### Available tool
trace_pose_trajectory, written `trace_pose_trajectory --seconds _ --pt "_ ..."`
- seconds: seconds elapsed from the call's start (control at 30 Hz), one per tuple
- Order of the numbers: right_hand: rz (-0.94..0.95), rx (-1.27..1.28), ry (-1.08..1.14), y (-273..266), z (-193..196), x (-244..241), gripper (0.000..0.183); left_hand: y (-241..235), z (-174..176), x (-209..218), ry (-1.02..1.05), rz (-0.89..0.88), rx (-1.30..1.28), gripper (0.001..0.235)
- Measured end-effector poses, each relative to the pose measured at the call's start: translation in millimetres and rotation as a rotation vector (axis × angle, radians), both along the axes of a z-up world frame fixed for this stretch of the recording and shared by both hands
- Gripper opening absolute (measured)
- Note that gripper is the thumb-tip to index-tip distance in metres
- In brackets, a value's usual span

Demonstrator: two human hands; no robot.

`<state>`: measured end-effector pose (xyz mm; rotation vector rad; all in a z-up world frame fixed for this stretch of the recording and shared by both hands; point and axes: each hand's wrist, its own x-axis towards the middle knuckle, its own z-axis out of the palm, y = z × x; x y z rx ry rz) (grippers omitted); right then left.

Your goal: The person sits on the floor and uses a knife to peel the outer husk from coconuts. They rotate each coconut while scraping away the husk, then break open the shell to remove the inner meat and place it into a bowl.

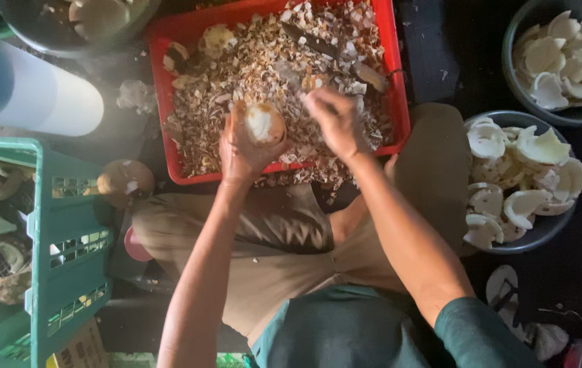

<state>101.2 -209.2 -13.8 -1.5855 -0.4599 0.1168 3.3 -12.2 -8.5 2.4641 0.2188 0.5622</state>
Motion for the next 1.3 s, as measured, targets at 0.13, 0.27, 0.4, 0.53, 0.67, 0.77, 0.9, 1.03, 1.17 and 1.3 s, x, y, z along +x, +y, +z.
trace_pose_trajectory --seconds 0.13,0.27,0.4,0.53,0.67,0.77,0.9,1.03,1.17,1.3 --pt "0.02 -0.186 -0.663 35.5 22.0 -18.6 0.023 -8.6 -5.8 6.8 0.005 -0.017 -0.117 0.082" --pt "0.282 -0.204 -0.057 51.7 30.2 9.3 0.028 4.6 5.7 8.1 -0.124 -0.157 -0.066 0.083" --pt "0.359 -0.219 -0.166 53.5 12.6 25.0 0.031 9.2 9.5 6.9 -0.101 -0.26 -0.115 0.073" --pt "0.438 -0.183 -0.089 55.9 10.0 35.5 0.032 2.0 16.1 8.8 -0.019 -0.227 -0.49 0.064" --pt "0.362 -0.283 -0.264 58.9 8.5 31.8 0.031 2.2 14.6 -3.0 -0.109 -0.225 -0.21 0.061" --pt "0.467 -0.294 -0.165 48.6 18.3 37.6 0.034 -0.6 21.4 8.0 -0.131 -0.221 -0.155 0.063" --pt "0.295 -0.157 -0.234 46.4 14.7 13.4 0.028 -1.6 15.3 5.7 -0.066 -0.155 -0.222 0.051" --pt "0.246 -0.072 -0.293 41.4 21.0 2.5 0.023 -14.2 6.6 18.0 -0.14 -0.052 -0.203 0.044" --pt "0.097 -0.103 -0.402 38.8 19.2 -8.0 0.017 -29.3 -7.0 2.7 -0.185 0.093 -0.166 0.055" --pt "0.161 -0.128 -0.273 36.6 22.6 -2.0 0.022 -43.1 -1.7 4.0 -0.185 0.143 -0.379 0.065"
